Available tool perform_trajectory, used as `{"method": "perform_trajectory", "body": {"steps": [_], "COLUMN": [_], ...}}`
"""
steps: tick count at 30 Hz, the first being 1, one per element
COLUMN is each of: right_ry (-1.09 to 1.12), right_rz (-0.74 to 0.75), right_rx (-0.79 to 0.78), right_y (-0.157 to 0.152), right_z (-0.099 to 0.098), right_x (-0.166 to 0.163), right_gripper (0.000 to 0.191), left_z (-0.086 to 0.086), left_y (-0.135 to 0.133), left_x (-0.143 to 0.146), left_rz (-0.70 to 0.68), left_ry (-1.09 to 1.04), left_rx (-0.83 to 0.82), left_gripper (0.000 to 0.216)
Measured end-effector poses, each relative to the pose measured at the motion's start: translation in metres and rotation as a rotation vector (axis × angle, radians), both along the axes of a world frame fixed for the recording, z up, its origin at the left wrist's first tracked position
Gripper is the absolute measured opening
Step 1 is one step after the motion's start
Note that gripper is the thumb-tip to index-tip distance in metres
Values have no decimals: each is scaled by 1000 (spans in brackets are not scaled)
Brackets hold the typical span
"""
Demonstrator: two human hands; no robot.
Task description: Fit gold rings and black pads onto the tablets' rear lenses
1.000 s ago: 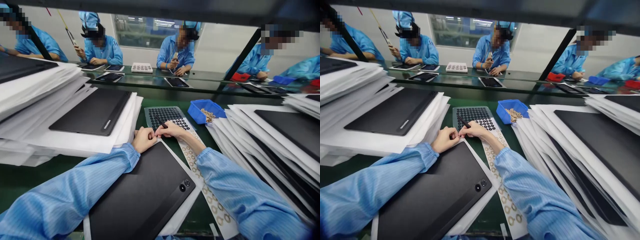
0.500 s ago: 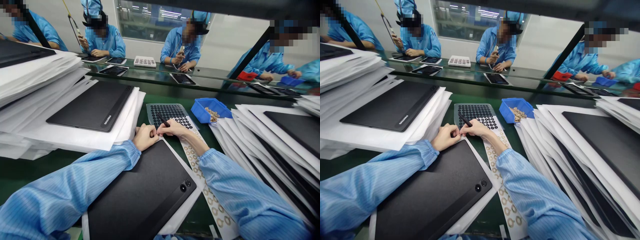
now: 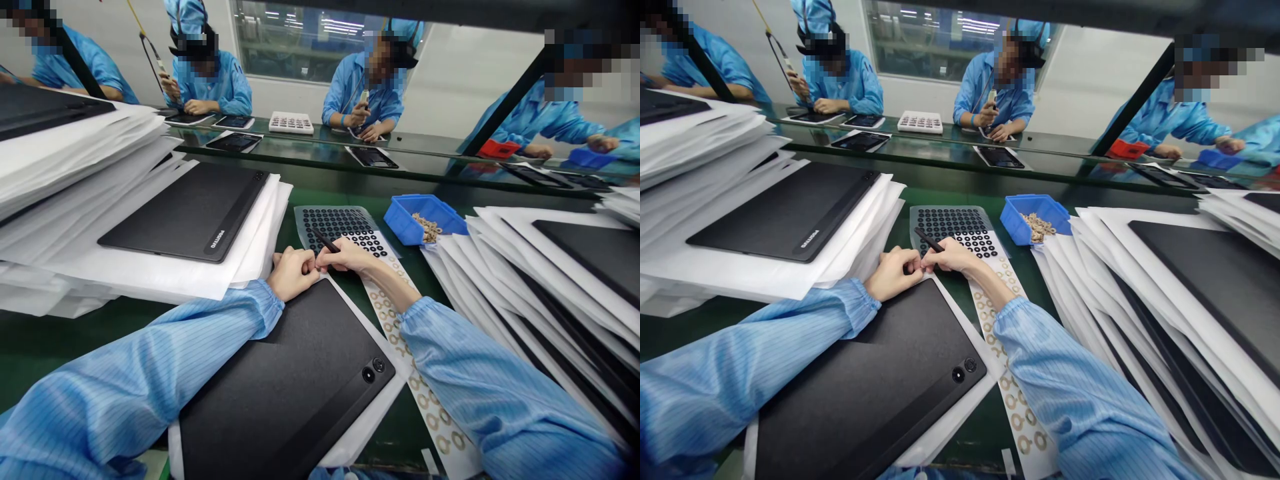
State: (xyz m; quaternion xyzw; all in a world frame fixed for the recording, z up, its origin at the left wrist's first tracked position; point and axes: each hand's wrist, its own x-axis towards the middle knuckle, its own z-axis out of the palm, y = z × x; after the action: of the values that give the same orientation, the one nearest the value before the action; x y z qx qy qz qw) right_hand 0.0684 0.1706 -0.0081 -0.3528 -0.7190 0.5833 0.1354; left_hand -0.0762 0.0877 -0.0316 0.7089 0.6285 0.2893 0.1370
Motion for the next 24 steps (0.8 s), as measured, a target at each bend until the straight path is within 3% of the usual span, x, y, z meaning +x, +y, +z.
{"method": "perform_trajectory", "body": {"steps": [8,16,24], "right_ry": [-33,-12,2], "right_rz": [-29,-97,-115], "right_rx": [15,76,-2], "right_y": [-4,-7,-6], "right_z": [3,-6,3], "right_x": [-3,-6,-5], "right_gripper": [11,8,9], "left_z": [1,4,3], "left_y": [0,-1,0], "left_x": [0,1,0], "left_rz": [-10,-6,-12], "left_ry": [15,6,-6], "left_rx": [-13,-33,-25], "left_gripper": [16,12,13]}}
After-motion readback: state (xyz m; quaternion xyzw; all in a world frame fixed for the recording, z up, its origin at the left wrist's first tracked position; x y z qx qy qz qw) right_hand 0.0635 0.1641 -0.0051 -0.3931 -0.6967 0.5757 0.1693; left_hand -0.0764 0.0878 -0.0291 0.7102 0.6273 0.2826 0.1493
